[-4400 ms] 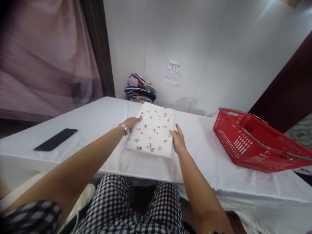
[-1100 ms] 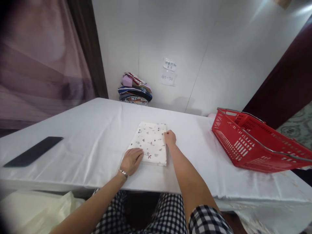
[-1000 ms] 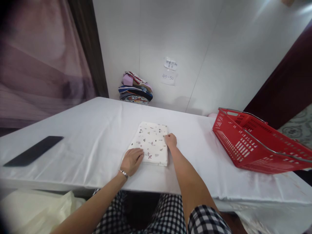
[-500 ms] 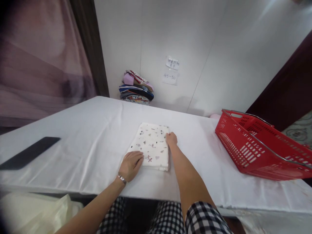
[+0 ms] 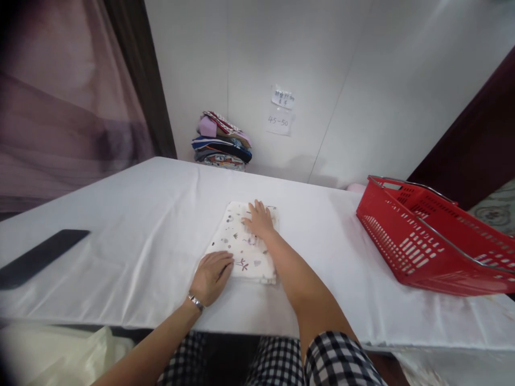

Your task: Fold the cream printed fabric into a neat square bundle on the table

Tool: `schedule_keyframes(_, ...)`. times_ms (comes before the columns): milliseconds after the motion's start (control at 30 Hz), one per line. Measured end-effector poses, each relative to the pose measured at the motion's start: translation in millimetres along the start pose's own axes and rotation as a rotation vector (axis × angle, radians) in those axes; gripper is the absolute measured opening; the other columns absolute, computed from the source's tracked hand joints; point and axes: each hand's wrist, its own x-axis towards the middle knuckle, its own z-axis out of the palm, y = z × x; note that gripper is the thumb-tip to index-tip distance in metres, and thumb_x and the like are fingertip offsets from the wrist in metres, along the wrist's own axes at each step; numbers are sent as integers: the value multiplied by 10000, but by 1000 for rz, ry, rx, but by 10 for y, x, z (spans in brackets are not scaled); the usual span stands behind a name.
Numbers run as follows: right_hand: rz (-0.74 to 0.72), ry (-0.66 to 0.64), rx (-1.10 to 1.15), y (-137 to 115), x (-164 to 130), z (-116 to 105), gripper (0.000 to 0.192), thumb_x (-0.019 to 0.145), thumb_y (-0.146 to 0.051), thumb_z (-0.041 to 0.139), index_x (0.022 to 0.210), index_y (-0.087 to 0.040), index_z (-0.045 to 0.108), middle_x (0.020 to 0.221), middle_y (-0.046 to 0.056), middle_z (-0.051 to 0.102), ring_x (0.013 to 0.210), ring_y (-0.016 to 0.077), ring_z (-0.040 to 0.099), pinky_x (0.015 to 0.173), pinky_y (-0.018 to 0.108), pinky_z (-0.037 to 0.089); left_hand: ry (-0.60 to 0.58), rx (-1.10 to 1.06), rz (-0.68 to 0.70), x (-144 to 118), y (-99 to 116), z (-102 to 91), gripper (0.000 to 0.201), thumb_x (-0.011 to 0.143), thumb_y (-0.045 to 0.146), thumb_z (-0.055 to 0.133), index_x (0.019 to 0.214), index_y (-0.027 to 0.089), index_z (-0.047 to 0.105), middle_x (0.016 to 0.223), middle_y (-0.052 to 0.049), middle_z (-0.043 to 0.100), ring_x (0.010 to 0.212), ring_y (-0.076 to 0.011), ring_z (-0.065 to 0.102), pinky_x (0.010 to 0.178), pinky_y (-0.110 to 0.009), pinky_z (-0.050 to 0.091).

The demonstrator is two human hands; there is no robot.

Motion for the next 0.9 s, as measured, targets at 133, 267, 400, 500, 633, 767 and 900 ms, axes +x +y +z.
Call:
schedule_keyframes(133,208,-141,-41,108,41,148,678,871,-568,269,1407,-153,237,1504,116,110,1374,260,38,1077,434,58,-28,5,-6,-4,-7,7,203,848,229,457,876,215,657,969,-39,682,997,-211,580,904,-433,420)
schedule_keyframes(267,204,-142,-56,164,40,213,696,872,-593,222,1415,-157,217,1508,105,97,1375,251,20,1081,421,29,-26,-6,-7,0,-12,10,200,842,223,459,870,218,657,968,-40,680,997,-213,580,903,-438,421)
schedule_keyframes(400,207,-137,-46,146,40,202,696,872,-596,210,1419,-165,210,1510,92,91,1376,237,16,1085,410,25,-15,-18,-9,3,-21,15,193,834,215,467,856,217,658,954,-39,684,984,-213,585,898,-436,426)
schedule_keyframes(500,205,-151,-33,123,65,130,677,873,-577,239,1411,-165,233,1508,99,105,1376,241,28,1084,416,42,-4,-24,-13,5,-27,25,197,831,213,464,842,217,661,942,-40,687,970,-211,591,891,-434,432)
schedule_keyframes(633,207,-240,27,74,-24,28,615,878,-537,281,1384,-189,298,1499,103,150,1370,258,93,1063,444,124,-3,-22,-36,12,-31,37,196,824,205,465,805,212,660,922,-38,690,950,-207,595,875,-428,439)
schedule_keyframes(767,105,-194,18,33,-318,32,583,880,-515,323,1360,-186,338,1490,104,186,1368,246,115,1064,442,107,-10,-26,-42,21,-33,41,192,815,195,466,774,209,653,912,-38,690,933,-205,597,869,-422,438)
schedule_keyframes(900,64,-171,32,-78,-581,-25,479,886,-448,369,1276,-183,449,1449,107,295,1344,232,200,1062,419,123,-8,-28,-40,24,-35,41,193,811,199,465,763,211,652,902,-38,689,928,-203,597,870,-418,435)
